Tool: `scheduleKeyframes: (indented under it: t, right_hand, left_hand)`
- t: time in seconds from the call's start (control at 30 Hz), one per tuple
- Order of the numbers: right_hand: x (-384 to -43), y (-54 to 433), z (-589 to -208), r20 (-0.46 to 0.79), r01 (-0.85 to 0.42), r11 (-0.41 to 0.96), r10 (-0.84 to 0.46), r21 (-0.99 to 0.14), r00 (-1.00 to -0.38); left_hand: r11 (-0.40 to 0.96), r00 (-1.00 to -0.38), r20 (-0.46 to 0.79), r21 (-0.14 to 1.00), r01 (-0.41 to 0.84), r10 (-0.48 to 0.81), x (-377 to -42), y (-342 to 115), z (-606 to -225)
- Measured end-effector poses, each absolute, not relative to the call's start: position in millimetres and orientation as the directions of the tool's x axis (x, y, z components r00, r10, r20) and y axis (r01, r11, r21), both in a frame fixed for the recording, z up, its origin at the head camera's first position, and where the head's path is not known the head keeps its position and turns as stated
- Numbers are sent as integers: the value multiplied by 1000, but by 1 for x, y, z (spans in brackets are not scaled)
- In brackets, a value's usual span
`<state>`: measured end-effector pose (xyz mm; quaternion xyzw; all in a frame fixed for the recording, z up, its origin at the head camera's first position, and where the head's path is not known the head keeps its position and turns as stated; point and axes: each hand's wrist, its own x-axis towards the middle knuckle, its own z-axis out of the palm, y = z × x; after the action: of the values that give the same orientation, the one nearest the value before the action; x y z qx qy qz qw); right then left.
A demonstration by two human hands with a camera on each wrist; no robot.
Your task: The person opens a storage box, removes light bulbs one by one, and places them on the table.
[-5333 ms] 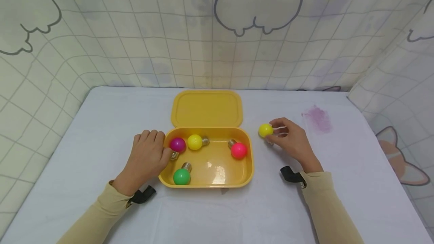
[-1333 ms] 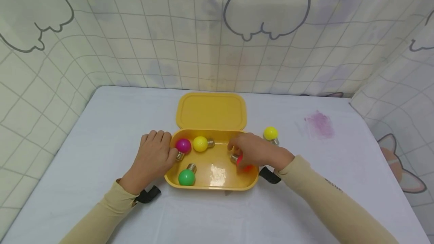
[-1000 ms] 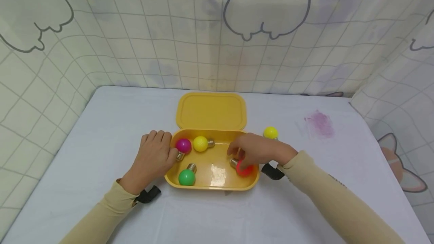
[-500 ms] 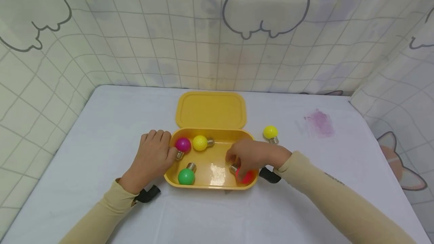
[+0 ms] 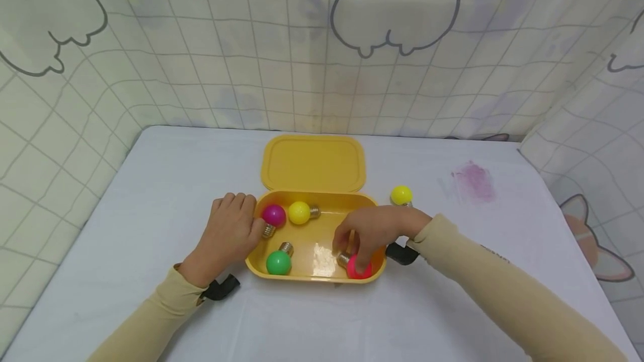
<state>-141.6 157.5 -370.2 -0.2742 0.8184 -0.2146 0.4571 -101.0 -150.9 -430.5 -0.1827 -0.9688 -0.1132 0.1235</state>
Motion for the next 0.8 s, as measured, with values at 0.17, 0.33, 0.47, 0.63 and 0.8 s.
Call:
scheduleKeyframes:
  t: [0.17, 0.33, 0.47, 0.63, 0.8]
  right_hand:
    - [-145, 157, -371, -637, -238, 748, -656, -619, -405]
    - [-147, 153, -374, -653, -289, 758, -651, -585, -387]
    - [-147, 151, -377, -670, -283, 764, -644, -579, -369]
    - [-147, 151, -378, -675, -242, 757, -652, -607, -346]
    - [-149, 151, -379, -670, -230, 741, -670, -630, -320]
  left_hand:
    - [910, -906, 272, 169, 378, 325, -101, -150, -431]
    - [913, -910, 260, 168, 372, 323, -100, -150, -430]
    - [912, -910, 260, 172, 372, 323, -100, -149, -430]
    - [912, -912, 254, 174, 372, 323, -100, -149, -430]
    - [914, -909, 265, 163, 372, 322, -100, -151, -431]
